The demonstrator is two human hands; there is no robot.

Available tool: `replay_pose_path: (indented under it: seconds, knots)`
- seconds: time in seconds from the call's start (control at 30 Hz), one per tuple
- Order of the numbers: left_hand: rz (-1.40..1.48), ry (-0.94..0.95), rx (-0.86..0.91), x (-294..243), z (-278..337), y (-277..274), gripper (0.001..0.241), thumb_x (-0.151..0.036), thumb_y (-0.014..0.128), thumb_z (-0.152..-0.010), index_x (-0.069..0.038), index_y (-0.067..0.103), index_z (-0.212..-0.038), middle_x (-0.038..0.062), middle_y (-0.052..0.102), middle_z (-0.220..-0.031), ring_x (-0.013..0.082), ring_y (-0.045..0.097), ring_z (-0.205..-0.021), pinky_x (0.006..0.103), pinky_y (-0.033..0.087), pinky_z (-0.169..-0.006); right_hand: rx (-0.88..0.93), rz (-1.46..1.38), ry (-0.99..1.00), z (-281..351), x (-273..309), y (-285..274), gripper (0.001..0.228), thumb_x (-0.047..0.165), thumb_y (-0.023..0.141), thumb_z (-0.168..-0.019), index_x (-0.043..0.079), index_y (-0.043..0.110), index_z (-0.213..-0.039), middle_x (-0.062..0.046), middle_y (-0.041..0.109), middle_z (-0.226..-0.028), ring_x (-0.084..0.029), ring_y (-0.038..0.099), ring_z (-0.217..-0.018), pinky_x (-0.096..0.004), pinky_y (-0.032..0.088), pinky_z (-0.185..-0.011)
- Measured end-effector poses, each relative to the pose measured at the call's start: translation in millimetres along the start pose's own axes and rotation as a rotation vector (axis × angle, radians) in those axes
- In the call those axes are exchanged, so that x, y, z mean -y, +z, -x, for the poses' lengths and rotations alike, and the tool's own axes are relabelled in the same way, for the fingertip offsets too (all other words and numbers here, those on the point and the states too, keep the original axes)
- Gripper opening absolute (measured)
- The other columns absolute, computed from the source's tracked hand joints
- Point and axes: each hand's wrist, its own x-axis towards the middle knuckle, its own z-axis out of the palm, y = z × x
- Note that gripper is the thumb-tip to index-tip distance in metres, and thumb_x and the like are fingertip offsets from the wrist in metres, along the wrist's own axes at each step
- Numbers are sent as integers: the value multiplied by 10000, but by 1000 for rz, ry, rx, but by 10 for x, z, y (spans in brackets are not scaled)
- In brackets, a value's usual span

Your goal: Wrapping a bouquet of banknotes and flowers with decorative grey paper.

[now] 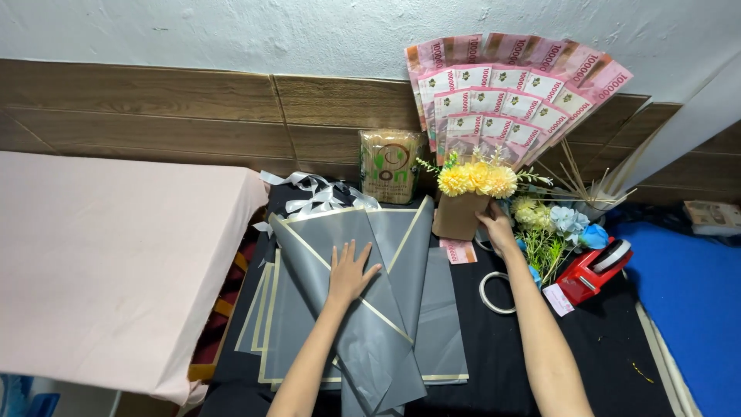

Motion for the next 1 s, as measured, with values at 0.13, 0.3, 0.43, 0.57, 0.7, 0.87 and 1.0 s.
replay_pose_path:
  seconds: [0.13, 0.3, 0.43, 0.57, 0.7, 0.87, 1.0]
  knots:
    - [-17, -2, 7, 10, 42, 73, 714, -722, 277, -1015, -316, 347, -1598, 147, 351, -1652, 279, 275, -1563, 522, 2, -1292, 18, 41, -4, 38, 31, 1, 683, 111, 598, -1060, 16, 238, -1633, -286, 260, -1641, -471, 250, -1506, -548, 320, -1233]
    - [-38, 20, -23, 59, 25, 130, 703, -705, 288, -1026, -291, 367, -1587, 145, 349, -1654, 272, 277, -1561, 524, 15, -1291, -25, 26, -60, 142, 184, 21, 769, 201, 678, -1025, 22, 242, -1633, -282, 275, -1636, -411, 298, -1505, -500, 318, -1231]
    - [-28, 42, -64, 38, 58, 93, 688, -688, 307, -1033, -273, 392, -1575, 146, 363, -1647, 275, 289, -1555, 530, 35, -1291, -77, -6, -120, 223, -39, -243, 741, 190, 670, -1036, -62, 260, -1600, -346, 292, -1600, -442, 311, -1488, -517, 306, -1231]
    - [27, 80, -142, -87, 228, -146, 637, -623, 341, -1057, -247, 408, -1566, 138, 366, -1645, 274, 288, -1551, 538, 57, -1287, -208, -28, -301, 903, 102, -492, 591, 58, 581, -1043, -71, 332, -1563, -357, 368, -1540, -444, 395, -1427, -519, 362, -1177]
    - [169, 65, -281, -106, 509, -288, 617, -601, 383, -1044, -275, 396, -1568, 102, 325, -1664, 283, 264, -1550, 601, 112, -1261, -673, 233, -425, 1585, -162, -1061, 261, 45, 601, -1081, -7, 663, -1328, -257, 642, -1279, -350, 657, -1153, -408, 541, -952]
    - [241, 63, -463, 258, 931, -202, 622, -546, 374, -1035, -251, 379, -1583, 83, 256, -1691, 312, 169, -1573, 619, 62, -1230, -929, 443, -280, 1816, -558, -1866, 257, 81, 564, -1031, 78, 708, -1244, -170, 586, -1289, -278, 656, -1077, -388, 499, -958]
    - [260, -63, -522, 573, 1406, -264, 659, -577, 329, -1024, -240, 362, -1590, 108, 219, -1705, 308, 144, -1577, 619, 29, -1242, -763, 423, -40, 1675, -682, -2101, 302, 281, 556, -1051, 137, 721, -1259, -45, 707, -1239, -219, 641, -1078, -343, 481, -910]
